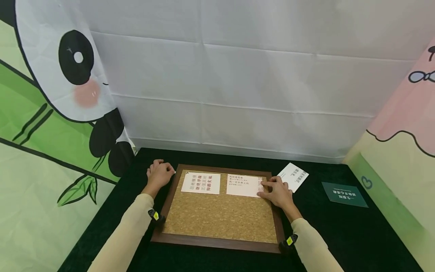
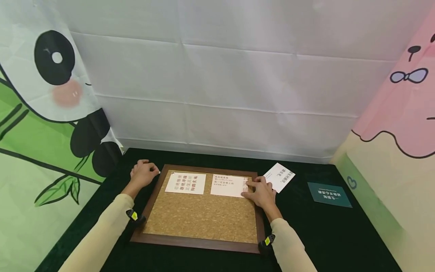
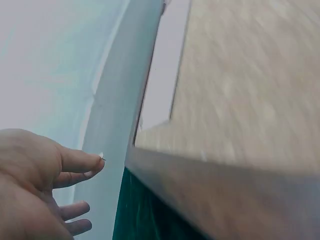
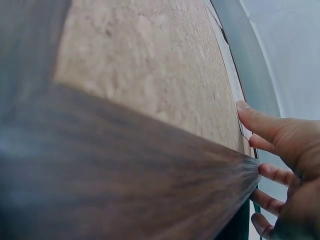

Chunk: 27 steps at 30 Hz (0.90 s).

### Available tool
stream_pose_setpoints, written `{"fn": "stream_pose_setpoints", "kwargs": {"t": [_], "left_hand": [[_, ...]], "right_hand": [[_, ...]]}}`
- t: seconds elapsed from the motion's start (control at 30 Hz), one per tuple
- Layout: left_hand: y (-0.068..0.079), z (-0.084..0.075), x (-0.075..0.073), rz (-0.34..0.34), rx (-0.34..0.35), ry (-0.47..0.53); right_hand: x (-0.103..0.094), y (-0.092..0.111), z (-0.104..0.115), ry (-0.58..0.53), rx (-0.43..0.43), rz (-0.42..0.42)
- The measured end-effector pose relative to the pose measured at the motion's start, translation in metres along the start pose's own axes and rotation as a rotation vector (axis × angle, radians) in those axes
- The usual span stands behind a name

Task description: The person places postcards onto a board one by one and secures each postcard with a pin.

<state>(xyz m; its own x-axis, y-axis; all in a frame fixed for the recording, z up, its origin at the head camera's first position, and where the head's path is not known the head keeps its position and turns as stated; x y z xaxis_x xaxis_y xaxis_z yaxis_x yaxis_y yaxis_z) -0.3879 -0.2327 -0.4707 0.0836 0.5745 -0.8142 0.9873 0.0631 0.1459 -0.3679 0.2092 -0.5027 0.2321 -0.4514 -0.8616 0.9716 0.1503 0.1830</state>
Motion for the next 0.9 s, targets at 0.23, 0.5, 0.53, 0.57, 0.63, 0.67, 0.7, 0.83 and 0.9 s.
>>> {"fn": "stream_pose_setpoints", "kwargs": {"t": [0.23,0.5,0.53,0.57,0.63,0.67,0.7,0.83,0.9], "left_hand": [[-0.022,-0.03,0.02,0.068,-0.015,0.061],[-0.033,-0.069,0.038,0.122,0.047,0.099],[-0.033,-0.073,0.041,0.124,0.048,0.095],[-0.034,-0.076,0.044,0.127,0.049,0.096],[-0.034,-0.084,0.048,0.132,0.045,0.111],[-0.034,-0.087,0.05,0.135,0.047,0.111],[-0.034,-0.091,0.053,0.142,0.048,0.115],[-0.034,-0.104,0.062,0.169,0.054,0.128],[-0.034,-0.11,0.066,0.184,0.06,0.131]], "right_hand": [[0.0,0.0,-0.001,-0.014,0.005,-0.003],[0.0,-0.001,-0.002,-0.018,0.005,-0.014],[0.0,-0.001,-0.002,-0.015,0.004,-0.014],[0.001,0.0,-0.001,-0.012,0.004,-0.013],[0.001,-0.001,-0.001,-0.011,0.003,-0.011],[0.001,-0.001,-0.001,-0.009,0.002,-0.01],[0.001,-0.001,0.0,-0.009,0.003,-0.01],[0.001,0.0,0.001,-0.017,-0.001,-0.01],[0.001,0.001,0.001,-0.021,0.0,-0.009]]}}
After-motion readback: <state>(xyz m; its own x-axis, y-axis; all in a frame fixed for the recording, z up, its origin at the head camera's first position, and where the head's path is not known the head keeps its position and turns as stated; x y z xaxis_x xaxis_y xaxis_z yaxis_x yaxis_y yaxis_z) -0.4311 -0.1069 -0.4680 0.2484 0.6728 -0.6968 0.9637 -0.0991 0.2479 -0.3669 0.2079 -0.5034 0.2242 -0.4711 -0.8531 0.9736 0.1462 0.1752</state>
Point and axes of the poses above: each hand's wrist, its own y-axis away from the middle knuckle, its own x-axis out of the palm, z = x × y, the point moved 6 cm from there along -y, towards the middle knuckle, and after that the axes turned 10 degrees about z, right-handed, at the moved point
